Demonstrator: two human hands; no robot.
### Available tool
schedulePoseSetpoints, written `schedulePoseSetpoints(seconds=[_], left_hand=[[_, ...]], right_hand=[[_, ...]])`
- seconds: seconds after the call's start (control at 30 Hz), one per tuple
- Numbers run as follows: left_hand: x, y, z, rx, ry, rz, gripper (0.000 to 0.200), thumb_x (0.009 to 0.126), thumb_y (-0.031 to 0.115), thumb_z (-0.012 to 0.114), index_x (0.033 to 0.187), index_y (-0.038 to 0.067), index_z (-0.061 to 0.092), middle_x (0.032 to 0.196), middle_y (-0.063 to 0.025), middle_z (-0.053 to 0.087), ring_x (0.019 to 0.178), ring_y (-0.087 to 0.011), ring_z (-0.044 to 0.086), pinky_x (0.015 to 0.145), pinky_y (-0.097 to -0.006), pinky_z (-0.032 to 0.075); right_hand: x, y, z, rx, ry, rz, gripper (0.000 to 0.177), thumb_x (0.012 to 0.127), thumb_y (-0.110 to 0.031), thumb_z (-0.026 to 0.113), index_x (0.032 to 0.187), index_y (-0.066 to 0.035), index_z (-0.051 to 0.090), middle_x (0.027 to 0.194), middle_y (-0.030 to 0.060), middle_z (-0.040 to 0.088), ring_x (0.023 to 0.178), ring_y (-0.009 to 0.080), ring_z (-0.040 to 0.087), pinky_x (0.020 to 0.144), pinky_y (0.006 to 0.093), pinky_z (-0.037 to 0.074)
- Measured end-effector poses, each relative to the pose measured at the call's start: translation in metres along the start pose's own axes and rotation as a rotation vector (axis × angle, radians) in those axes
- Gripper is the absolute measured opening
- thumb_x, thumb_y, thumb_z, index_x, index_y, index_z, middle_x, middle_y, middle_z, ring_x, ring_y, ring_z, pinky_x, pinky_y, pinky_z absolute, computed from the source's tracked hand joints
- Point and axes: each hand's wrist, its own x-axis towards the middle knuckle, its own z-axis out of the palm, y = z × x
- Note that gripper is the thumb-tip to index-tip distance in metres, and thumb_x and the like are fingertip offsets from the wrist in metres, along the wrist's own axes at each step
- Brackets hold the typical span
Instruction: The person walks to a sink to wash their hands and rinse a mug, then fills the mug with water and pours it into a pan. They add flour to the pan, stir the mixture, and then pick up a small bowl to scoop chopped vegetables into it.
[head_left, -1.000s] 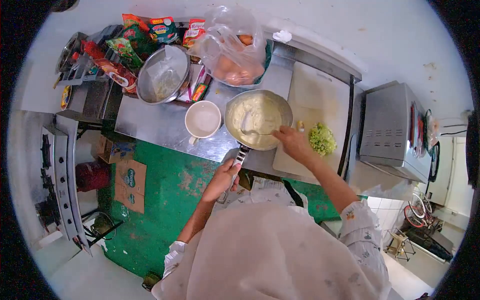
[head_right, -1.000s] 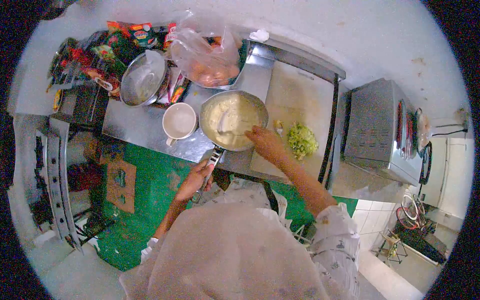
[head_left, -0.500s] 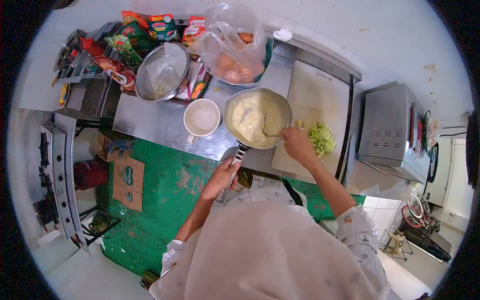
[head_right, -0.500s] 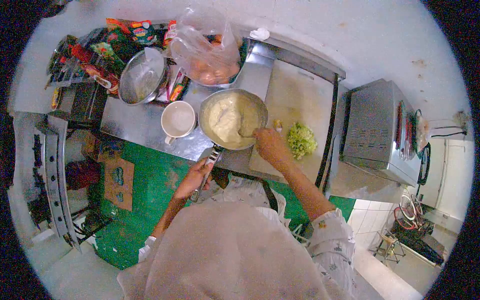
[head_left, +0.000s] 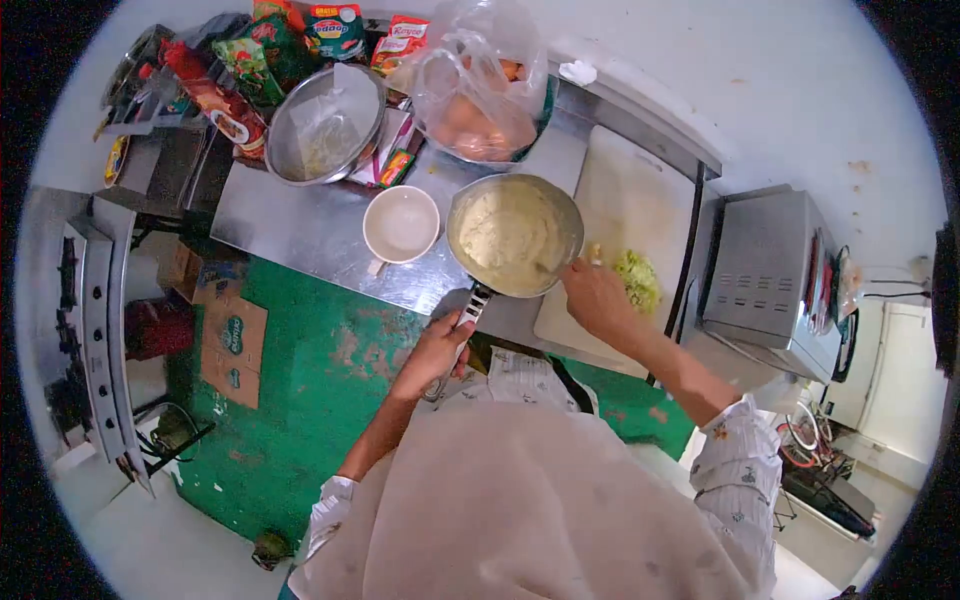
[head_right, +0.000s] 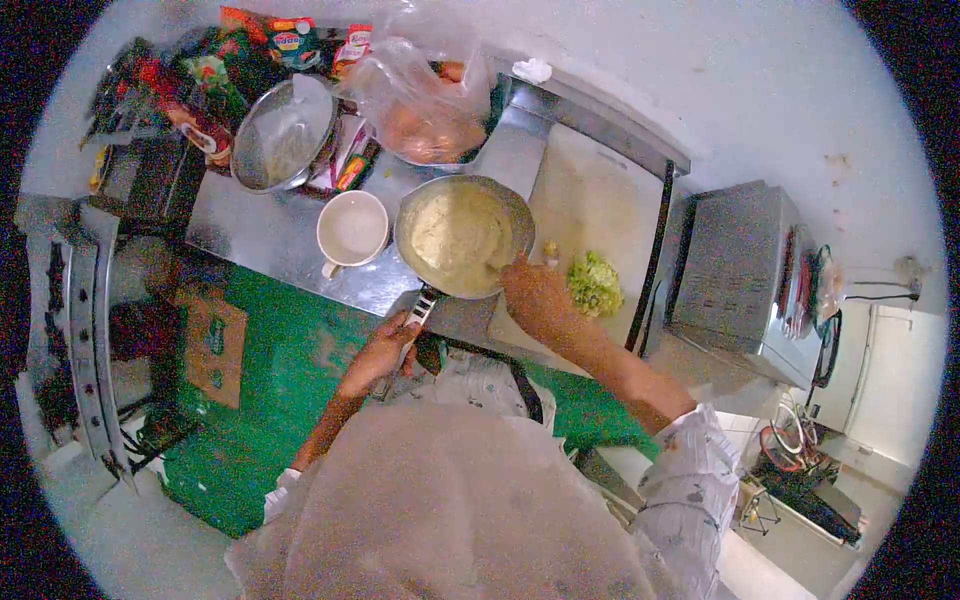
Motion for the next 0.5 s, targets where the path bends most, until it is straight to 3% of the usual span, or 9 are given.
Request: schedulePoseSetpoints(seconds=[0.07, 0.13, 0.17, 0.23, 0.27, 0.33, 0.43, 0.47, 0.5], left_hand=[[-0.003, 0.003, 0.001, -0.010, 0.002, -0.003, 0.026, 0.090, 0.028, 0.046, 0.106, 0.008, 0.049, 0.055, -0.0023, 0.046, 0.039, -0.0122, 0.045, 0.037, -0.0279, 0.038], [-0.004, 0.006, 0.002, -0.012, 0.019, -0.037, 0.026, 0.091, 0.027, 0.046, 0.109, 0.008, 0.049, 0.054, -0.0020, 0.045, 0.040, -0.0124, 0.045, 0.037, -0.0282, 0.038], [-0.005, 0.007, 0.003, -0.010, 0.018, -0.038, 0.026, 0.091, 0.027, 0.046, 0.109, 0.008, 0.049, 0.054, -0.0020, 0.045, 0.040, -0.0124, 0.045, 0.037, -0.0282, 0.038], [-0.006, 0.010, 0.003, -0.015, 0.034, -0.041, 0.028, 0.091, 0.026, 0.046, 0.110, 0.007, 0.049, 0.054, -0.0019, 0.045, 0.041, -0.0127, 0.046, 0.036, -0.0283, 0.038], [-0.007, 0.012, 0.004, -0.018, 0.037, -0.038, 0.028, 0.091, 0.026, 0.046, 0.110, 0.007, 0.049, 0.054, -0.0019, 0.045, 0.041, -0.0127, 0.046, 0.036, -0.0283, 0.038], [-0.012, 0.016, 0.004, 0.001, 0.031, -0.022, 0.029, 0.090, 0.027, 0.047, 0.111, 0.007, 0.048, 0.054, -0.0022, 0.045, 0.040, -0.0127, 0.045, 0.037, -0.0282, 0.039], [0.000, -0.001, -0.001, 0.004, -0.017, 0.013, 0.028, 0.090, 0.028, 0.047, 0.109, 0.008, 0.049, 0.055, -0.0023, 0.046, 0.040, -0.0124, 0.044, 0.037, -0.0283, 0.039], [0.000, -0.002, -0.001, 0.007, -0.018, 0.013, 0.028, 0.090, 0.028, 0.047, 0.109, 0.008, 0.049, 0.055, -0.0023, 0.046, 0.040, -0.0124, 0.044, 0.037, -0.0283, 0.039], [-0.001, 0.000, -0.001, -0.005, -0.006, -0.014, 0.027, 0.090, 0.027, 0.047, 0.108, 0.008, 0.049, 0.055, -0.0022, 0.046, 0.040, -0.0121, 0.044, 0.037, -0.0281, 0.039]], right_hand=[[0.016, 0.010, 0.001, 0.058, 0.054, 0.027, 0.018, 0.072, -0.005, 0.053, 0.089, 0.002, 0.052, 0.080, 0.0203, 0.058, 0.073, 0.0305, 0.059, 0.062, 0.0390, 0.049], [0.030, 0.025, -0.001, -0.018, 0.315, 0.063, 0.018, 0.073, -0.005, 0.052, 0.088, 0.003, 0.052, 0.081, 0.0207, 0.058, 0.073, 0.0318, 0.059, 0.062, 0.0400, 0.049], [0.028, 0.031, 0.004, -0.016, 0.315, 0.065, 0.018, 0.073, -0.005, 0.052, 0.088, 0.003, 0.052, 0.081, 0.0207, 0.058, 0.073, 0.0318, 0.059, 0.062, 0.0400, 0.049], [0.025, 0.040, 0.010, -0.191, 0.431, -0.051, 0.018, 0.073, -0.007, 0.052, 0.089, 0.002, 0.052, 0.082, 0.0206, 0.058, 0.074, 0.0326, 0.058, 0.065, 0.0418, 0.048], [0.021, 0.038, 0.013, -0.194, 0.433, -0.055, 0.018, 0.073, -0.007, 0.052, 0.089, 0.002, 0.052, 0.082, 0.0206, 0.058, 0.074, 0.0326, 0.058, 0.065, 0.0418, 0.048], [0.007, 0.027, 0.015, 0.093, 0.129, 0.088, 0.023, 0.071, -0.007, 0.053, 0.092, 0.001, 0.052, 0.082, 0.0221, 0.058, 0.079, 0.0339, 0.057, 0.072, 0.0448, 0.046], [0.021, 0.016, 0.034, 0.241, -0.030, 0.126, 0.023, 0.070, -0.005, 0.052, 0.092, 0.001, 0.053, 0.083, 0.0236, 0.057, 0.080, 0.0355, 0.057, 0.072, 0.0462, 0.045], [0.028, 0.014, 0.045, 0.244, -0.028, 0.129, 0.023, 0.070, -0.005, 0.052, 0.092, 0.001, 0.053, 0.083, 0.0236, 0.057, 0.080, 0.0355, 0.057, 0.072, 0.0462, 0.045], [0.038, 0.013, 0.057, 0.360, 0.150, 0.067, 0.022, 0.070, -0.004, 0.050, 0.092, 0.001, 0.054, 0.084, 0.0234, 0.057, 0.079, 0.0363, 0.057, 0.070, 0.0465, 0.046]])
